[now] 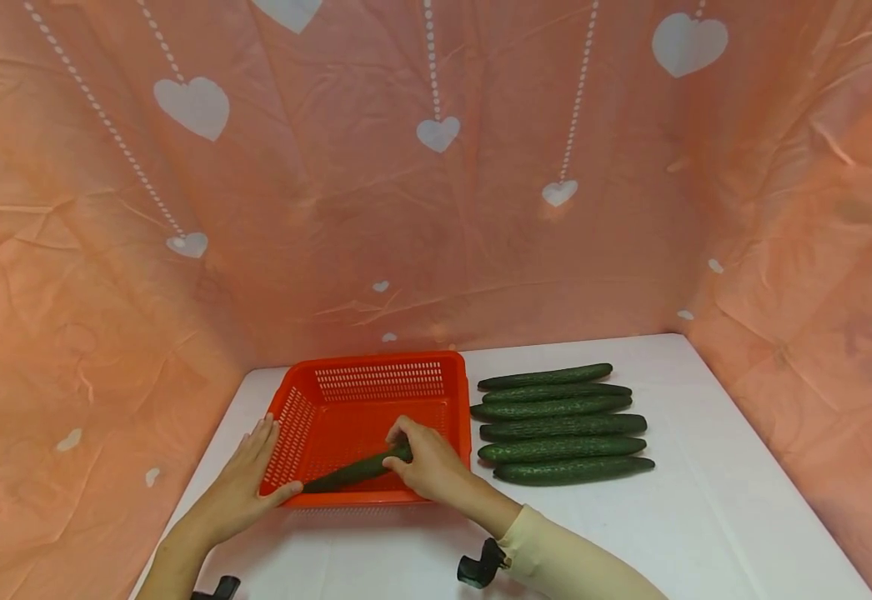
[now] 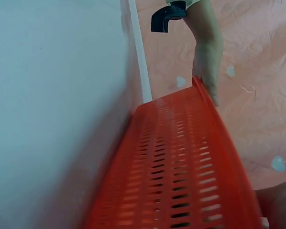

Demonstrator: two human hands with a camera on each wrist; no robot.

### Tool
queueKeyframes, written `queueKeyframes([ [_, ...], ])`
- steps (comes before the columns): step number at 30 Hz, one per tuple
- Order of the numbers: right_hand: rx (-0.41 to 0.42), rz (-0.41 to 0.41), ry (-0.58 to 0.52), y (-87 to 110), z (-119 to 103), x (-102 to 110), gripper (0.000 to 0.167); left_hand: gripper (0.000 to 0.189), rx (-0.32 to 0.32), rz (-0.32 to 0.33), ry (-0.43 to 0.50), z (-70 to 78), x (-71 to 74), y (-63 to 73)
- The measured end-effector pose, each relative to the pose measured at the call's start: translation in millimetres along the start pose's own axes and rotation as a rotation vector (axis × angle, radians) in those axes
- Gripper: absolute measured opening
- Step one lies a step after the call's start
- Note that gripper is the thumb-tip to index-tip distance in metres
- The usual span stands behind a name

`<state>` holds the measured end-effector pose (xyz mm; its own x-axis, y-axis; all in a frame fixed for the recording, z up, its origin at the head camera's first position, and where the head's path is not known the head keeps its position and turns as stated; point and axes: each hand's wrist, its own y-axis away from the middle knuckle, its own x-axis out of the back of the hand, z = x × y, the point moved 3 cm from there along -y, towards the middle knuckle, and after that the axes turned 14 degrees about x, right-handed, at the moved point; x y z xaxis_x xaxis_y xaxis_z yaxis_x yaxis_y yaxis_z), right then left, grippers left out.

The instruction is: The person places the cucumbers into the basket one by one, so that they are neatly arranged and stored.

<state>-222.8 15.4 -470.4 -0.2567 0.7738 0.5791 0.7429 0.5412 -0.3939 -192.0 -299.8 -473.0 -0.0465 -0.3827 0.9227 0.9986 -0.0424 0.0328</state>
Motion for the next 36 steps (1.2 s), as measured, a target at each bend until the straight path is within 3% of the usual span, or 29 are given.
queueKeyframes([
  [4, 0.038, 0.036, -0.036, 1.6, -2.6, 10.6, 0.022, 0.112, -0.007, 0.008, -0.002, -0.1, -0.5, -0.2],
  [9, 0.017, 0.094, -0.050, 9.9, -2.4, 32.7, 0.021, 0.111, 0.000, 0.006, 0.013, -0.6, -1.5, -0.3],
  [17, 0.007, 0.144, 0.025, 33.0, 6.6, 69.2, 0.022, 0.111, -0.006, 0.013, 0.016, -1.4, -1.9, 0.9],
  [24, 0.065, 0.182, 0.119, 58.9, 21.3, 96.9, 0.026, 0.111, -0.026, 0.031, 0.007, -1.1, -2.0, 0.4],
  [36, 0.042, 0.169, 0.253, 109.9, 44.8, 139.8, 0.029, 0.110, -0.027, 0.030, 0.026, 0.3, -2.1, 0.8],
])
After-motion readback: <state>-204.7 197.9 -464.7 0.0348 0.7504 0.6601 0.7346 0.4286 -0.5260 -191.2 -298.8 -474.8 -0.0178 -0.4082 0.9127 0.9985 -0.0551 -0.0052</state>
